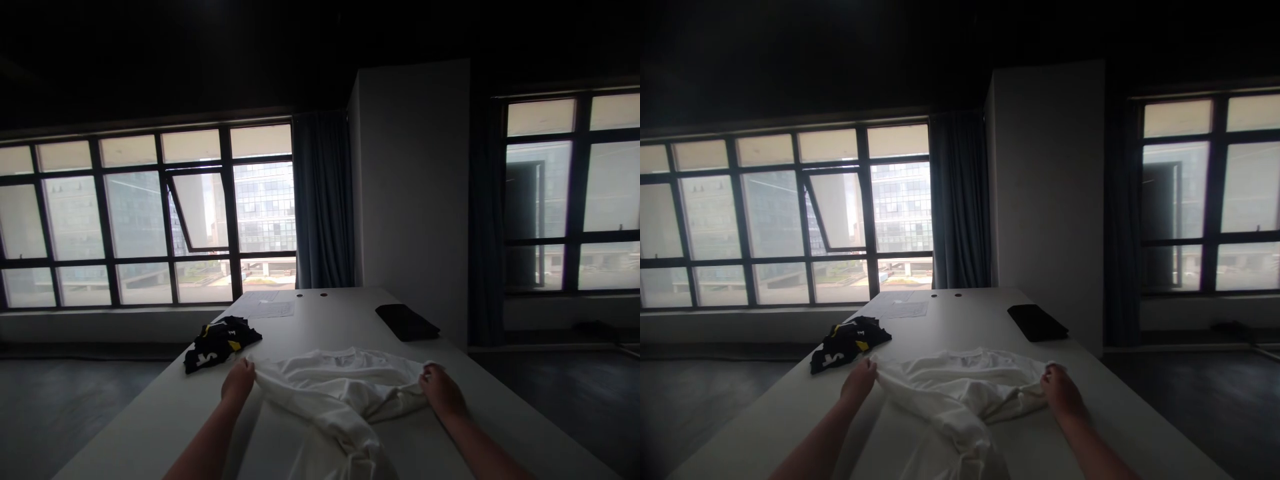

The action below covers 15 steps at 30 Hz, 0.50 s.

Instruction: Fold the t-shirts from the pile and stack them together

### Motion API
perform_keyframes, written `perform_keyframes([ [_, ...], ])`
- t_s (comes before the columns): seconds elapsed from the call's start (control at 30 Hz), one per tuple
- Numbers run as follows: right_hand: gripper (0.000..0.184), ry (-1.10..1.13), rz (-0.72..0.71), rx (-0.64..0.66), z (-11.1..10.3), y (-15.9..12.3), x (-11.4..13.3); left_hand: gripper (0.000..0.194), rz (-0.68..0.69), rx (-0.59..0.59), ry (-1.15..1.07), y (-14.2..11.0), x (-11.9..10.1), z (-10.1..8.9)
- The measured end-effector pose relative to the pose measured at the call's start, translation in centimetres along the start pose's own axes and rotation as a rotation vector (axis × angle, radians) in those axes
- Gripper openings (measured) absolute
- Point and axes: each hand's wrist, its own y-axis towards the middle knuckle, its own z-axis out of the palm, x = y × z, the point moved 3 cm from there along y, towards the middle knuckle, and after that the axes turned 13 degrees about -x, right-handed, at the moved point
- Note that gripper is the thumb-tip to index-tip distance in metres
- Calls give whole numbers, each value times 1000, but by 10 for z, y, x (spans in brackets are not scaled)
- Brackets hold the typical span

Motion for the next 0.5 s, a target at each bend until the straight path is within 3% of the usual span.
perform_keyframes([
  [0.13, 16, -45, 159, -18, -13, 7, -58, 45, -199, -97, -16, 3, 40, -31],
  [0.27, 10, -134, 213, 76, -15, 6, -92, 35, -315, -114, -6, -1, 61, -36],
  [0.4, 18, -275, 259, -36, -25, 14, -80, 44, -348, -173, 55, -10, 53, -20],
  [0.5, 25, -294, 25, -62, -23, 20, -35, 45, -45, -228, 86, -17, 15, -3],
])
